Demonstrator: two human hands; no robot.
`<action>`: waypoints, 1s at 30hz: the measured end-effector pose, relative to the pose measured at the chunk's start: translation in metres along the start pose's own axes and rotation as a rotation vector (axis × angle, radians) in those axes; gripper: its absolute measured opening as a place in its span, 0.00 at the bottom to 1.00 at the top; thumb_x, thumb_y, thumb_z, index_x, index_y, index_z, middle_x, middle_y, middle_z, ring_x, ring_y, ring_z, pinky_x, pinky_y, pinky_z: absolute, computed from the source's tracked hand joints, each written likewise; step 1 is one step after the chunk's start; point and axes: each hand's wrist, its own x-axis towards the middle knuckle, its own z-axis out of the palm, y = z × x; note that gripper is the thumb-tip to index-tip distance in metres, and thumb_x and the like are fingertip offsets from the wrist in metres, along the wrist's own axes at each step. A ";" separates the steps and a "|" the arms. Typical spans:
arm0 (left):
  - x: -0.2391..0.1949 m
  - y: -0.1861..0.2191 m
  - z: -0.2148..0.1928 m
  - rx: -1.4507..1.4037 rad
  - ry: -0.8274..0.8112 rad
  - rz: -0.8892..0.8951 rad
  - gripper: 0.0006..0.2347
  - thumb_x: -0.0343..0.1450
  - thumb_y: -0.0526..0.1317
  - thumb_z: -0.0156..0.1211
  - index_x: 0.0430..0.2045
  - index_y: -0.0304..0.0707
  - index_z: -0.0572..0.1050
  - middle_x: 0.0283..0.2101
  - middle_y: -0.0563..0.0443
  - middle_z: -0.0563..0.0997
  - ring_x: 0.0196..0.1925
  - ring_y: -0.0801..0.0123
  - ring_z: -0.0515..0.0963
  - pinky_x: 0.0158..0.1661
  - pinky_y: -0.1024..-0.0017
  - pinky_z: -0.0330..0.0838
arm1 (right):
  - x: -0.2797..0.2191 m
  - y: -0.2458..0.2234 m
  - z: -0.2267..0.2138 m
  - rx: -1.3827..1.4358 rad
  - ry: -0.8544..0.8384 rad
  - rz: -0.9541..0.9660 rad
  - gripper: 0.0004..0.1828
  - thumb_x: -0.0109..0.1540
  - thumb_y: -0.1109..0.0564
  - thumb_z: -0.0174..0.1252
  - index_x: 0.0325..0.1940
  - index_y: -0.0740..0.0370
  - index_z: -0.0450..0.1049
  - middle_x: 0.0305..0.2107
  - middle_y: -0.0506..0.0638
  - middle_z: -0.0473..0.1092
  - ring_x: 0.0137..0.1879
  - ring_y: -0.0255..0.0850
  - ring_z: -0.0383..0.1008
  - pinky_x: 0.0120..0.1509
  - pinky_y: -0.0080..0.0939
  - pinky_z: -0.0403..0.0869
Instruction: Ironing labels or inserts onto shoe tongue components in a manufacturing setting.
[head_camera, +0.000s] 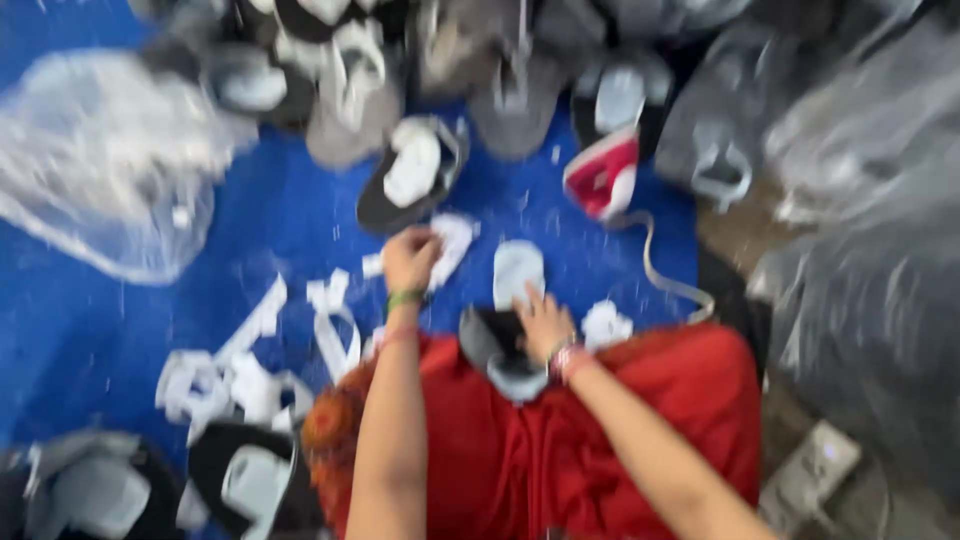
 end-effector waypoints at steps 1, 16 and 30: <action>-0.006 -0.005 0.014 0.009 -0.106 -0.061 0.07 0.65 0.35 0.67 0.33 0.31 0.84 0.28 0.48 0.85 0.26 0.73 0.82 0.29 0.75 0.76 | -0.002 -0.002 0.004 -0.075 0.049 0.010 0.49 0.56 0.44 0.68 0.77 0.46 0.52 0.76 0.53 0.40 0.71 0.58 0.56 0.66 0.62 0.66; -0.027 -0.057 0.142 0.080 -0.190 -0.165 0.08 0.64 0.32 0.69 0.35 0.32 0.85 0.29 0.49 0.87 0.28 0.75 0.85 0.32 0.77 0.79 | 0.017 0.013 -0.037 -0.067 -0.041 0.127 0.68 0.40 0.29 0.78 0.77 0.49 0.53 0.77 0.46 0.41 0.77 0.56 0.46 0.69 0.68 0.60; -0.046 -0.052 0.143 -0.362 -0.048 -0.373 0.11 0.62 0.28 0.61 0.37 0.31 0.79 0.28 0.45 0.85 0.26 0.70 0.85 0.26 0.74 0.80 | 0.025 0.010 -0.037 -0.139 -0.018 0.109 0.70 0.37 0.28 0.78 0.76 0.52 0.56 0.74 0.51 0.46 0.75 0.53 0.50 0.69 0.72 0.58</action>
